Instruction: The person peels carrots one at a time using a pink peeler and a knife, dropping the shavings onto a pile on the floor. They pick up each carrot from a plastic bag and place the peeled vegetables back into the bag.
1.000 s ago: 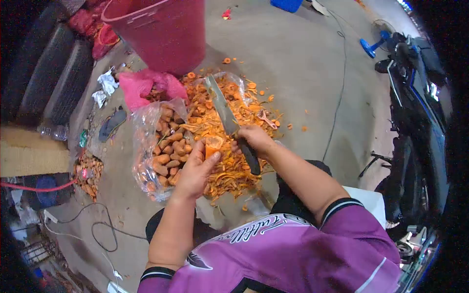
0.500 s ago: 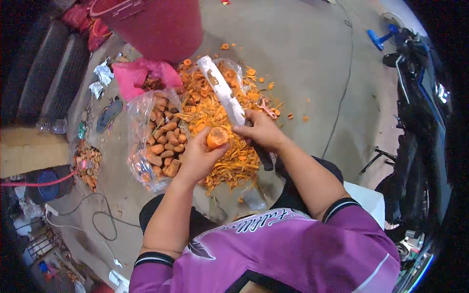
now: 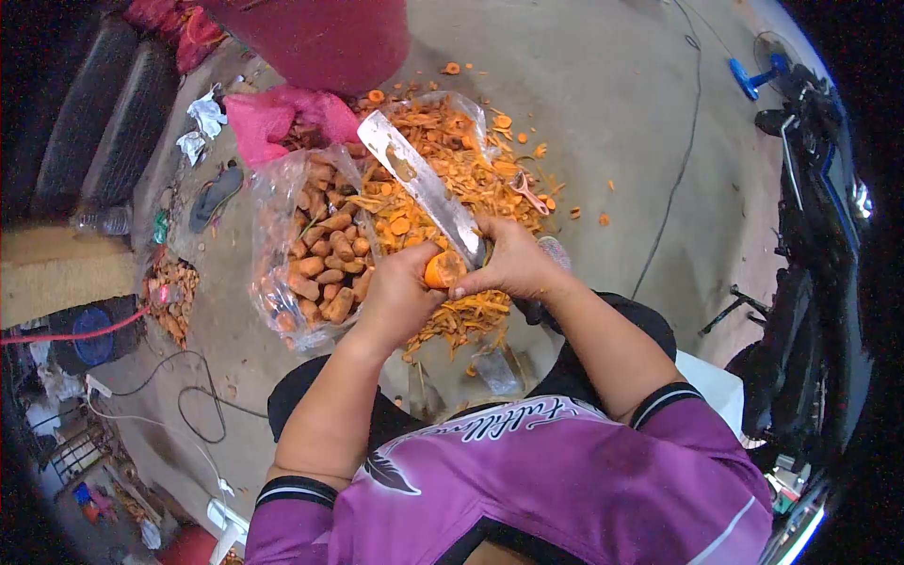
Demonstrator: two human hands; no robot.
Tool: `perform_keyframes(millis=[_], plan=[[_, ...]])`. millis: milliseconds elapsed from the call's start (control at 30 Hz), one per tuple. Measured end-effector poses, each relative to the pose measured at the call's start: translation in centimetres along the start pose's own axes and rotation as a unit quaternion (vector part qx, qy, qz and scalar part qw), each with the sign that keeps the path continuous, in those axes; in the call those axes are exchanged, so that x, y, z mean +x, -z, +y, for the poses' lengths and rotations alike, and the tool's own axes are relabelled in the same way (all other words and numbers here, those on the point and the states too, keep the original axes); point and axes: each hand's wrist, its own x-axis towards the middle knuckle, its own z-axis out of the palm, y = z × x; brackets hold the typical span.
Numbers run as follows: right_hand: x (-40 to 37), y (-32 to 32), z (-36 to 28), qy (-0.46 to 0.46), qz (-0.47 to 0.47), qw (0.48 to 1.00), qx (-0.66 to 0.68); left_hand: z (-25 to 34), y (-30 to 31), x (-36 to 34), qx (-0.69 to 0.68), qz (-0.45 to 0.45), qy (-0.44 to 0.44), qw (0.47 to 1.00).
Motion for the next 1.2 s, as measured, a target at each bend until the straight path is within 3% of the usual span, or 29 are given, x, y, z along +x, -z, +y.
perform_keyframes(millis=[200, 367, 600, 700, 733, 833, 867, 967, 1100, 1167, 1200], plan=[[-0.5, -0.9, -1.0, 0.03, 0.055, 0.993, -0.101, -0.6, 0.0, -0.2, 0.108, 0.015, -0.024, 0.994], [-0.4, -1.5, -0.3, 0.059, 0.041, 0.986, -0.152, -1.3, -0.3, -0.2, 0.132, 0.029, -0.038, 0.99], [0.0, -2.0, 1.3, 0.066, 0.007, 0.978, -0.2, -2.6, -0.2, 0.0, 0.114, -0.106, 0.065, 0.986], [-0.2, -2.3, 1.1, 0.069, -0.025, 0.977, -0.2, -3.0, -0.4, -0.2, 0.004, -0.073, 0.039, 0.997], [-0.2, -2.5, 1.2, 0.074, -0.031, 0.978, -0.19, -2.7, -0.2, -0.6, 0.026, -0.097, 0.005, 0.995], [-0.3, -3.1, 1.7, 0.079, -0.04, 0.98, -0.177, -1.2, 0.8, -0.3, -0.005, -0.187, 0.122, 0.975], [-0.3, -3.1, 1.8, 0.075, -0.036, 0.98, -0.183, -1.2, 0.8, -0.3, -0.016, -0.16, 0.078, 0.984], [-0.2, -3.2, 1.6, 0.063, -0.016, 0.98, -0.19, -4.1, -1.3, -0.4, -0.028, -0.082, 0.069, 0.994], [0.2, -4.4, 2.7, 0.063, -0.008, 0.983, -0.175, -5.5, -2.5, -0.2, -0.018, -0.027, 0.134, 0.99], [0.7, -4.1, 2.5, -0.017, 0.003, 0.999, -0.051, -4.4, -1.7, 0.0, 0.027, -0.048, 0.165, 0.985], [1.1, -3.7, 2.5, -0.057, 0.008, 0.998, 0.011, -4.0, -1.3, 0.1, 0.051, -0.034, 0.102, 0.993]])
